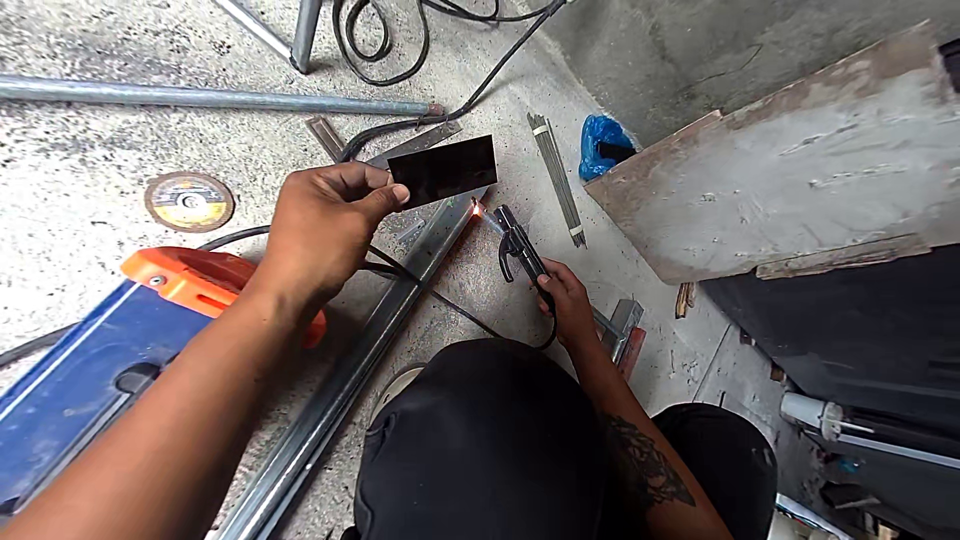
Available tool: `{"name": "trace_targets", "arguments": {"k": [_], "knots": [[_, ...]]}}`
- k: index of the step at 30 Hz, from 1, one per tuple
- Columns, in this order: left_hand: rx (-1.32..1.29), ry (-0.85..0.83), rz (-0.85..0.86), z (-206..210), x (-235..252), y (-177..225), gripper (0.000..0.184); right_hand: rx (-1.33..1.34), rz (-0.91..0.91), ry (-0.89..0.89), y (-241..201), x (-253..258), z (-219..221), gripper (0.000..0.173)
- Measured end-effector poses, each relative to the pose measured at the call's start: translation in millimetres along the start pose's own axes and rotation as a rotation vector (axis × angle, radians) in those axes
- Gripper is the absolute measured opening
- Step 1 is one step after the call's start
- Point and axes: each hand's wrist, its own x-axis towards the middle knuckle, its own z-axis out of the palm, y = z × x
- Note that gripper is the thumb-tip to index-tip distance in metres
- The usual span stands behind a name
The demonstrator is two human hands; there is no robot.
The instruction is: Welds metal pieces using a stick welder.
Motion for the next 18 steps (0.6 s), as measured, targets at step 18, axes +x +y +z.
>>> {"name": "trace_targets", "arguments": {"k": [18], "knots": [[0.01, -0.002, -0.014, 0.3, -1.3, 0.8, 0.005, 0.003, 0.001, 0.008, 4.5, 1.9, 6.7, 0.035]]}}
